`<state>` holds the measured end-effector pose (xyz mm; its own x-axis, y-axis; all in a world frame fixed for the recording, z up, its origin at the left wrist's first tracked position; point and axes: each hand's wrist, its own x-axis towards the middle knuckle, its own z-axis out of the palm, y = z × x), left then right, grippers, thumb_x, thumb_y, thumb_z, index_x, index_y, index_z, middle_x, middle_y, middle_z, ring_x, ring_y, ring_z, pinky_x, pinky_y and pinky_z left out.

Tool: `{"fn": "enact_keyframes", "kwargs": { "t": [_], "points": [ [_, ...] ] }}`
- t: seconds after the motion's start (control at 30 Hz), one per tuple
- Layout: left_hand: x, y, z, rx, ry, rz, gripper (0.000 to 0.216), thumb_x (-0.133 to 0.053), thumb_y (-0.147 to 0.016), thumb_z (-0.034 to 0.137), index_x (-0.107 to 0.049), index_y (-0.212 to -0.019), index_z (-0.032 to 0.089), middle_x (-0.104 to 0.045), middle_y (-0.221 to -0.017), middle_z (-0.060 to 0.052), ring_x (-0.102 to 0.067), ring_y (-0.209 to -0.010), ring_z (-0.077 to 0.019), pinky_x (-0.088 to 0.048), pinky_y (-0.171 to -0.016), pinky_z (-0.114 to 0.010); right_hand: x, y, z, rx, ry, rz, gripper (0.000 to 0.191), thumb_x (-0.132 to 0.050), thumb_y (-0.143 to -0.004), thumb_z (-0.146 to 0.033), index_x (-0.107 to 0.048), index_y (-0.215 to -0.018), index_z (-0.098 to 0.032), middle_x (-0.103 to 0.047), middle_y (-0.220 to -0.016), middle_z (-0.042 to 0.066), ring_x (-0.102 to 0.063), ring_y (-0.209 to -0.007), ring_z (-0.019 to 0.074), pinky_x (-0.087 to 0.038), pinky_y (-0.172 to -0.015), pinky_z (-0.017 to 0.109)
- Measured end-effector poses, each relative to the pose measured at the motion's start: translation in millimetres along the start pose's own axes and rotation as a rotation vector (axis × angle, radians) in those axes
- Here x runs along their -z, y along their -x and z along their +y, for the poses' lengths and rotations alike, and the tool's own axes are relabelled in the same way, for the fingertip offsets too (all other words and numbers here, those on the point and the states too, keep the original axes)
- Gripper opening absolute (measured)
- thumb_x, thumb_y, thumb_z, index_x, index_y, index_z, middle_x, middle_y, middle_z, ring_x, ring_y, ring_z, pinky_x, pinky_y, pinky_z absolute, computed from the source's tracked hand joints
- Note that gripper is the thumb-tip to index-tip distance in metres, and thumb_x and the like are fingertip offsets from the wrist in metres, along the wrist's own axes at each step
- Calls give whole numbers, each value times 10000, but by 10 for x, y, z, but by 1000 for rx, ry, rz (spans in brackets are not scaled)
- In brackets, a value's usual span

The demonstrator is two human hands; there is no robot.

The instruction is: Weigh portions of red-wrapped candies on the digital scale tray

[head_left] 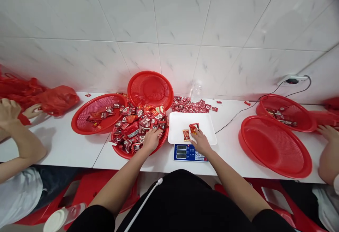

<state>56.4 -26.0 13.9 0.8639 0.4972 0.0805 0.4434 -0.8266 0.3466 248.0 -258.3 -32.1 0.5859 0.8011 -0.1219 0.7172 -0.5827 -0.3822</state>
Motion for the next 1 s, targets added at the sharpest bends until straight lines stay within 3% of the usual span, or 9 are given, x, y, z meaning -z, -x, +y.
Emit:
{"fn": "enact_keyframes", "kwargs": {
  "t": [0.17,0.27,0.37,0.47,0.57,0.67,0.8,0.87,1.0],
  "points": [
    [77,-169,280,34,325,103,345,-461,-847,192,-586,-1166,236,-595,-1171,-56,-552,-1083,-209,-437,-954,-371,12,118,85,-26,-129,167,401,-429,-911,-334,-549,-1267,-195,-356,-1455,93,-271,-1372,264,-328,-1090,465],
    [-34,-320,549,-24,367,-7,409,-488,-829,163,-550,-1229,220,-586,-1223,-71,-535,-1140,-215,-409,-1001,-380,31,194,118,-33,-176,212,386,-424,-907,-326,-556,-1253,-217,-385,-1436,75,-307,-1355,251,-358,-1077,463],
    [-257,-380,752,-35,213,-163,465,-515,-827,189,-498,-1292,200,-487,-1355,-124,-446,-1259,-264,-370,-1037,-422,43,243,140,-8,-187,229,389,-435,-898,-324,-551,-1258,-234,-375,-1443,63,-304,-1356,257,-358,-1075,483],
    [-468,-354,861,-96,106,-334,466,-521,-838,252,-489,-1299,201,-399,-1429,-142,-380,-1317,-298,-387,-1019,-440,34,235,134,3,-162,222,403,-448,-894,-316,-534,-1278,-228,-348,-1458,72,-272,-1371,268,-342,-1083,488],
    [-555,-341,906,-203,193,-466,526,-487,-863,305,-406,-1376,221,-303,-1497,-110,-405,-1309,-255,-410,-1014,-370,14,166,97,14,-118,179,429,-467,-891,-305,-517,-1298,-180,-319,-1472,111,-242,-1382,285,-317,-1096,481],
    [-480,-389,827,-248,220,-372,498,-458,-872,278,-428,-1367,234,-352,-1477,-78,-393,-1318,-215,-354,-1068,-340,2,96,55,57,-96,159,448,-484,-886,-300,-502,-1313,-166,-311,-1474,126,-230,-1387,290,-287,-1108,492],
    [-242,-458,413,-93,-48,-94,450,-435,-876,259,-485,-1321,211,-400,-1447,-99,-262,-1380,-270,-171,-1136,-488,14,110,58,54,-118,179,428,-469,-892,-305,-515,-1301,-188,-318,-1472,108,-241,-1385,270,-300,-1108,473],
    [-151,-455,146,-29,-166,-110,453,-447,-872,273,-478,-1320,217,-440,-1419,-101,-267,-1374,-284,-130,-1124,-540,32,159,90,8,-128,171,424,-461,-895,-317,-523,-1295,-193,-325,-1469,105,-265,-1375,271,-322,-1097,463],
    [-107,-400,-177,-106,-264,-171,388,-512,-822,219,-558,-1207,242,-539,-1325,-73,-282,-1367,-259,-94,-1128,-528,89,268,193,-73,-140,138,443,-448,-899,-334,-508,-1315,-195,-331,-1465,103,-271,-1371,281,-322,-1094,463]
  ]
}}
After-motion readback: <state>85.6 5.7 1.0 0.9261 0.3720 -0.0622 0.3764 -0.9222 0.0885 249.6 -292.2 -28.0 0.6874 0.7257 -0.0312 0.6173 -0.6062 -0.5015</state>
